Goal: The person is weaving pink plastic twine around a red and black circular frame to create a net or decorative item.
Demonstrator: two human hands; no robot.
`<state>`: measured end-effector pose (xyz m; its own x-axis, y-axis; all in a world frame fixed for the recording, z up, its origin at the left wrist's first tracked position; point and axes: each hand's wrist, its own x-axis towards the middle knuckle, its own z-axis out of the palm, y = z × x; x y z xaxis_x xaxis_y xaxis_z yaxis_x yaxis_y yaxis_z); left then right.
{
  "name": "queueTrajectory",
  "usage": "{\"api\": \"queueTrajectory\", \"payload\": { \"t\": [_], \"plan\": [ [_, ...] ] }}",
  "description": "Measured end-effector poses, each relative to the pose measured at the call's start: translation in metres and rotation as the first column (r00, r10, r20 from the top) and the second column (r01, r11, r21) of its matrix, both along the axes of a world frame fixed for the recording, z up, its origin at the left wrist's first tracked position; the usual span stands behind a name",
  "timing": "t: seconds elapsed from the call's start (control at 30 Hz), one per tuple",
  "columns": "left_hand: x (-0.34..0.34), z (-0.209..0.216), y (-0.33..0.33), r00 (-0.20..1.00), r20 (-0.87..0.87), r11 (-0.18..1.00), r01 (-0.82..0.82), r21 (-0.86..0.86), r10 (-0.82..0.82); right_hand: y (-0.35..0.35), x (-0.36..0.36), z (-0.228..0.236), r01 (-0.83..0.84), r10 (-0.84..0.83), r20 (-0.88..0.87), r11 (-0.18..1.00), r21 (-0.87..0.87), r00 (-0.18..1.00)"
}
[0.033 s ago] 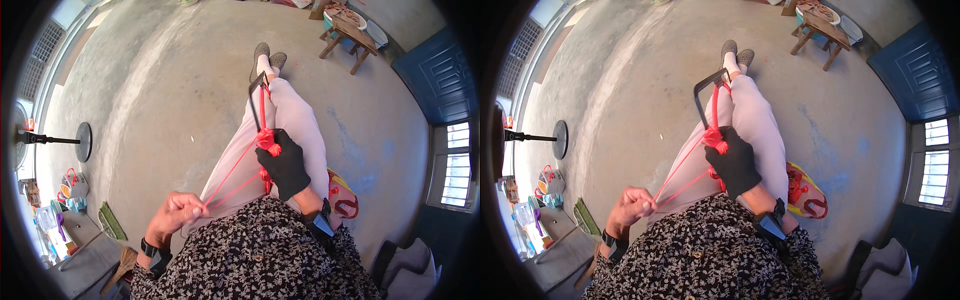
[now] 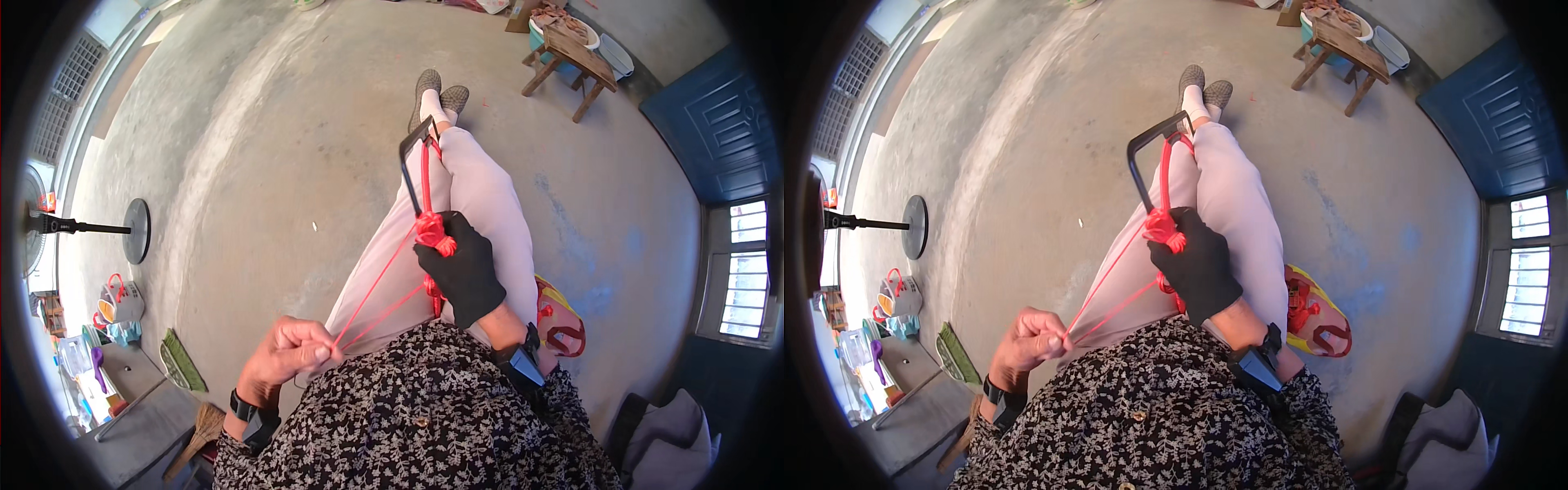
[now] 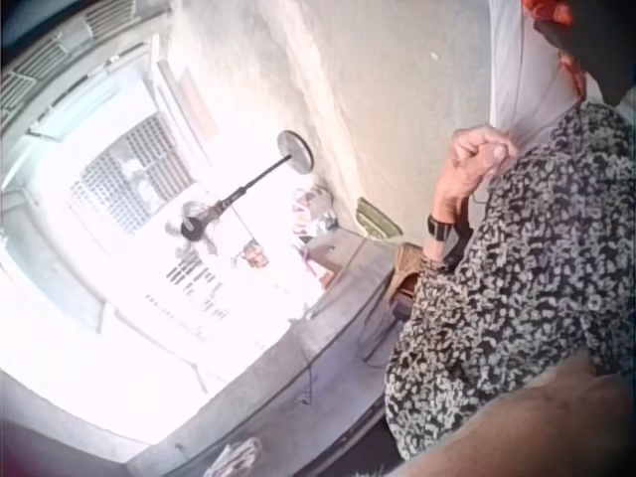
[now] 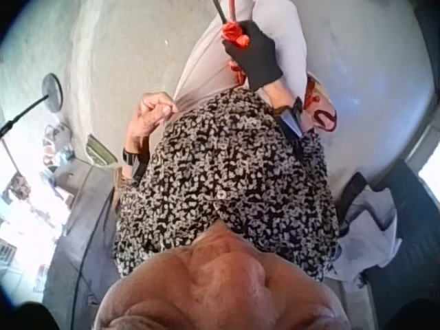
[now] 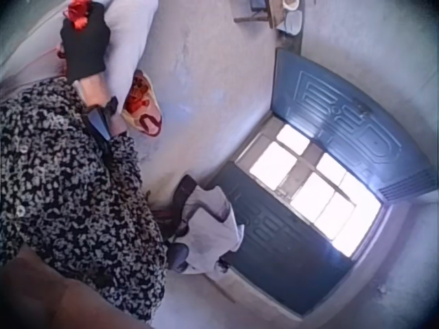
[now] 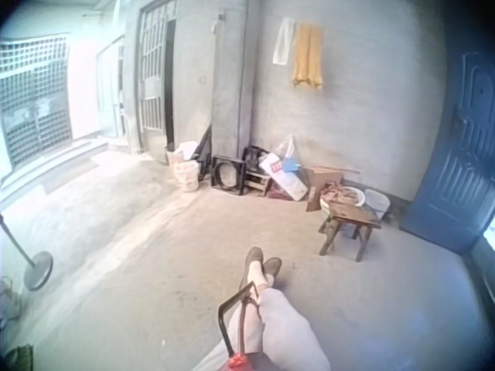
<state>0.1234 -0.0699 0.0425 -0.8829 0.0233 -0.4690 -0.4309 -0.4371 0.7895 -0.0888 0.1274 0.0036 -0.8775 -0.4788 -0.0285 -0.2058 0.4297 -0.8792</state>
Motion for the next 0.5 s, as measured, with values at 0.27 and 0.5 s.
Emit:
{"api": "queueTrajectory", "payload": {
  "t": [0.27,0.5],
  "plan": [
    [-0.065,0.037,0.007,0.836,-0.523,0.905,0.079,0.417,0.168,0.059,-0.073,0.009,0.410,0.269,0.700,0.652,-0.638,0.662],
    [-0.165,0.004,0.020,0.836,-0.369,0.914,-0.369,0.171,0.406,0.018,-0.076,0.029,0.025,-0.014,-0.343,0.999,0.028,0.939]
  ]
}}
